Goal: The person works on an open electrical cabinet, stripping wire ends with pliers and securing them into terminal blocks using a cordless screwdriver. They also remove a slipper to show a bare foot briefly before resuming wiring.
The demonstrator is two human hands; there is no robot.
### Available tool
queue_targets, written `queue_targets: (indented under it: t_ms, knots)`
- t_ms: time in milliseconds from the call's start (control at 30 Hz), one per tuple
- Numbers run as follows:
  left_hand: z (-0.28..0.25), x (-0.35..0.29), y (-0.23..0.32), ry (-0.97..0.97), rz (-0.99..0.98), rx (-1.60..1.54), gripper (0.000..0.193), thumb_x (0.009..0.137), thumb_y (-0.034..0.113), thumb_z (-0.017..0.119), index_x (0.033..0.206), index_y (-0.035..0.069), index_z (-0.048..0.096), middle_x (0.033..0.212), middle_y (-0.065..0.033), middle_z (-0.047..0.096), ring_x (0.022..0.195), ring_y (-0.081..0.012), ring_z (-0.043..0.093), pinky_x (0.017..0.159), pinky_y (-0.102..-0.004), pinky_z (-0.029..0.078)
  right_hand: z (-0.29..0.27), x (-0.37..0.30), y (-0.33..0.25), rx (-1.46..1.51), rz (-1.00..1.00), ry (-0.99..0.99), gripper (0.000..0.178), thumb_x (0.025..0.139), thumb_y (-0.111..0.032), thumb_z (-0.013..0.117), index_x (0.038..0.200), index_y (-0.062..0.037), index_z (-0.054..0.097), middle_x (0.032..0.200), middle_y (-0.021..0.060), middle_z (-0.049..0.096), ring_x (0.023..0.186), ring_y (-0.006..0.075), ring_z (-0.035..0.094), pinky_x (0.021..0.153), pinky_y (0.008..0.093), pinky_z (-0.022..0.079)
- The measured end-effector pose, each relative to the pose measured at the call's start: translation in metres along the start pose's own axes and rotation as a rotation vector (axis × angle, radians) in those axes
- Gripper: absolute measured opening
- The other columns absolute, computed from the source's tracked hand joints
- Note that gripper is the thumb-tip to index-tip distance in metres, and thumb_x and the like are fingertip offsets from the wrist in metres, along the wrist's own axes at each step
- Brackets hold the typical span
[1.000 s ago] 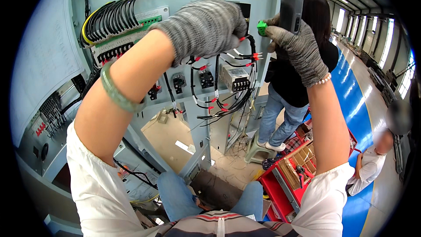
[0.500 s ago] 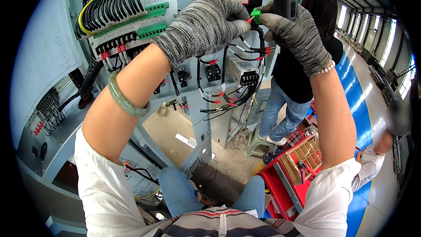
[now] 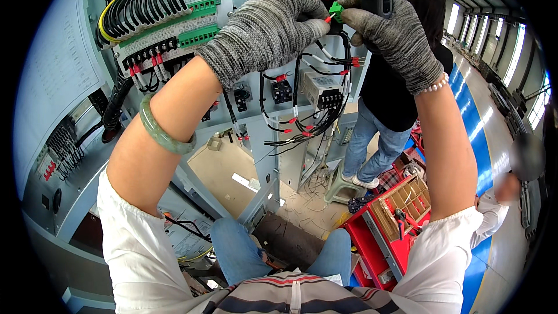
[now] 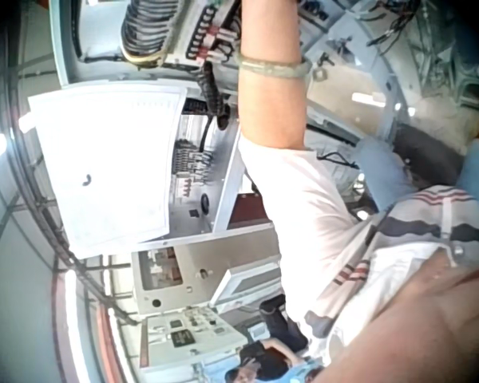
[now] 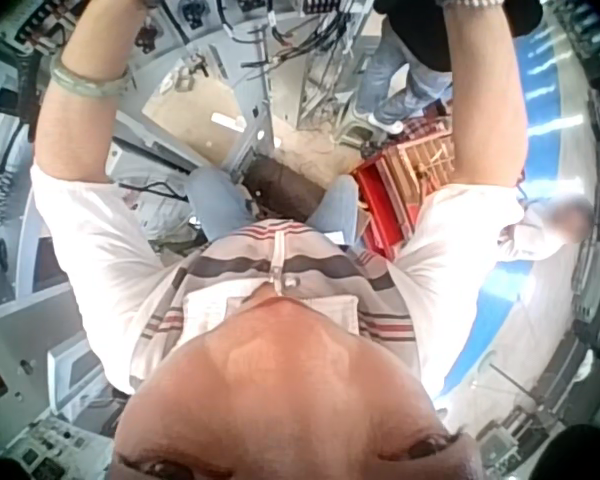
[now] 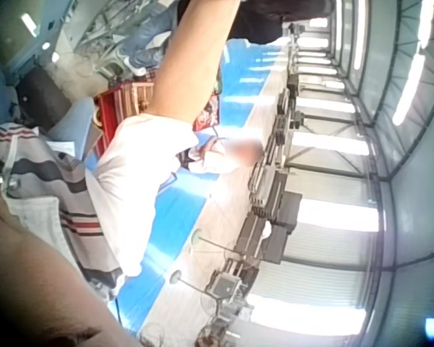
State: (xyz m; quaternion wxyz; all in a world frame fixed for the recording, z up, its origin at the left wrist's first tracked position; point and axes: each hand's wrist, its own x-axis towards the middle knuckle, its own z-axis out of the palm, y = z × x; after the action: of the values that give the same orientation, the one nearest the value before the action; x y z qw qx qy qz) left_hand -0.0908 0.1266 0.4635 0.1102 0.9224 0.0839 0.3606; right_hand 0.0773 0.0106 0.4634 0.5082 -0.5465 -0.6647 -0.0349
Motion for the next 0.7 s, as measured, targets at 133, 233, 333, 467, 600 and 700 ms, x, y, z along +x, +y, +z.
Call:
queue_targets:
  t_ms: [133, 233, 333, 467, 600, 700]
  knots:
    - [-0.001, -0.001, 0.003, 0.031, -0.015, 0.009, 0.029, 0.082, 0.031, 0.062, 0.098, 0.007, 0.067, 0.085, -0.013, 0.067, 0.081, -0.0245, 0.065, 0.079, -0.0344, 0.05, 0.0, -0.002, -0.003, 0.026, 0.026, 0.015, 0.033, 0.079, -0.028, 0.071, 0.101, -0.0041, 0.064, 0.072, 0.0029, 0.061, 0.061, 0.0061, 0.061, 0.053, 0.0184, 0.049]
    - [-0.003, 0.003, -0.001, 0.015, 0.045, 0.052, 0.029, 0.082, 0.031, 0.062, 0.098, 0.008, 0.068, 0.084, -0.0129, 0.067, 0.08, -0.0245, 0.065, 0.079, -0.0348, 0.05, 0.0, -0.001, -0.004, 0.001, 0.028, 0.017, 0.033, 0.079, -0.028, 0.071, 0.1, -0.0043, 0.064, 0.071, 0.0026, 0.061, 0.061, 0.006, 0.06, 0.053, 0.0191, 0.049]
    - [-0.002, 0.005, -0.007, 0.018, 0.094, 0.108, 0.029, 0.082, 0.032, 0.062, 0.098, 0.008, 0.068, 0.083, -0.013, 0.067, 0.079, -0.0251, 0.065, 0.078, -0.0353, 0.05, 0.0, 0.0, -0.004, -0.005, -0.004, -0.005, 0.033, 0.079, -0.029, 0.071, 0.1, -0.0042, 0.064, 0.07, 0.003, 0.061, 0.061, 0.0062, 0.06, 0.054, 0.0195, 0.049]
    - [0.0, 0.005, -0.007, 0.057, 0.122, 0.148, 0.031, 0.082, 0.034, 0.062, 0.097, 0.007, 0.068, 0.082, -0.0135, 0.067, 0.078, -0.0259, 0.064, 0.077, -0.0358, 0.05, -0.001, 0.001, -0.003, -0.109, -0.067, -0.014, 0.032, 0.079, -0.028, 0.071, 0.1, -0.0043, 0.064, 0.072, 0.0036, 0.062, 0.064, 0.0074, 0.061, 0.058, 0.0216, 0.051]
    - [0.002, -0.002, 0.002, 0.047, -0.034, 0.066, 0.033, 0.081, 0.035, 0.063, 0.096, 0.005, 0.066, 0.082, -0.0138, 0.067, 0.078, -0.0258, 0.064, 0.077, -0.036, 0.05, -0.001, 0.001, -0.005, -0.295, -0.231, 0.002, 0.033, 0.079, -0.027, 0.072, 0.102, -0.0051, 0.063, 0.078, 0.0051, 0.065, 0.07, 0.0111, 0.063, 0.064, 0.0273, 0.052]
    - [0.004, -0.003, -0.001, 0.067, -0.051, 0.013, 0.035, 0.08, 0.032, 0.066, 0.102, 0.005, 0.063, 0.081, -0.0132, 0.066, 0.078, -0.025, 0.064, 0.076, -0.036, 0.05, 0.006, 0.0, -0.019, -0.422, -0.27, 0.047, 0.031, 0.078, -0.024, 0.07, 0.099, -0.0043, 0.059, 0.077, 0.0093, 0.062, 0.07, 0.0188, 0.061, 0.065, 0.0324, 0.05]
